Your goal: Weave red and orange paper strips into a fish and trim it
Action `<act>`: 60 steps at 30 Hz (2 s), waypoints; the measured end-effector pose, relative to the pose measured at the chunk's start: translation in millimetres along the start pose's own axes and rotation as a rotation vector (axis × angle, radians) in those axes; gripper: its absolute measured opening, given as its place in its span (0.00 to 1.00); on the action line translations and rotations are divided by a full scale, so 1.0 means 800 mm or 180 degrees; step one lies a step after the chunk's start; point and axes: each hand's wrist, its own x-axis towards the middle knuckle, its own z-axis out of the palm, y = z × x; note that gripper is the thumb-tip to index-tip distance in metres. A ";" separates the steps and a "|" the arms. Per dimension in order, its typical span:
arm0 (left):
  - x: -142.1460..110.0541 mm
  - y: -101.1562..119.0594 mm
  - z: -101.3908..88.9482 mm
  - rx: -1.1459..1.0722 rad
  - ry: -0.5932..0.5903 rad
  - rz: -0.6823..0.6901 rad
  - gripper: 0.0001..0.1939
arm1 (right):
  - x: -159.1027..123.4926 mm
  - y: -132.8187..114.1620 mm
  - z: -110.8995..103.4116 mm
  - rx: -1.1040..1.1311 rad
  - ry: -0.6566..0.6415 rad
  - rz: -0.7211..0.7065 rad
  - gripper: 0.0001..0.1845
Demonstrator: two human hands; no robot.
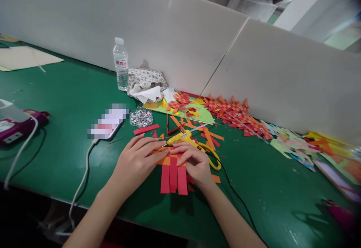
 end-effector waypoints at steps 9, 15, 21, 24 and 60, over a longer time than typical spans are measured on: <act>-0.013 -0.009 -0.008 0.0133 0.0160 0.0094 0.11 | 0.000 -0.002 -0.008 0.0093 0.0271 0.0008 0.13; -0.030 -0.030 -0.011 0.0305 0.0350 -0.0142 0.09 | 0.004 -0.004 -0.015 0.0262 0.0579 0.0003 0.10; -0.040 -0.043 -0.014 0.0498 0.0603 -0.0811 0.04 | 0.009 -0.002 -0.026 0.0543 0.0886 0.0043 0.09; -0.035 -0.036 -0.016 0.0336 0.0579 -0.0934 0.08 | 0.009 -0.002 -0.027 0.0441 0.0878 0.0054 0.09; -0.004 0.022 0.002 -0.1910 -0.0297 -0.1905 0.13 | 0.003 -0.005 -0.001 0.1212 0.0354 0.1751 0.15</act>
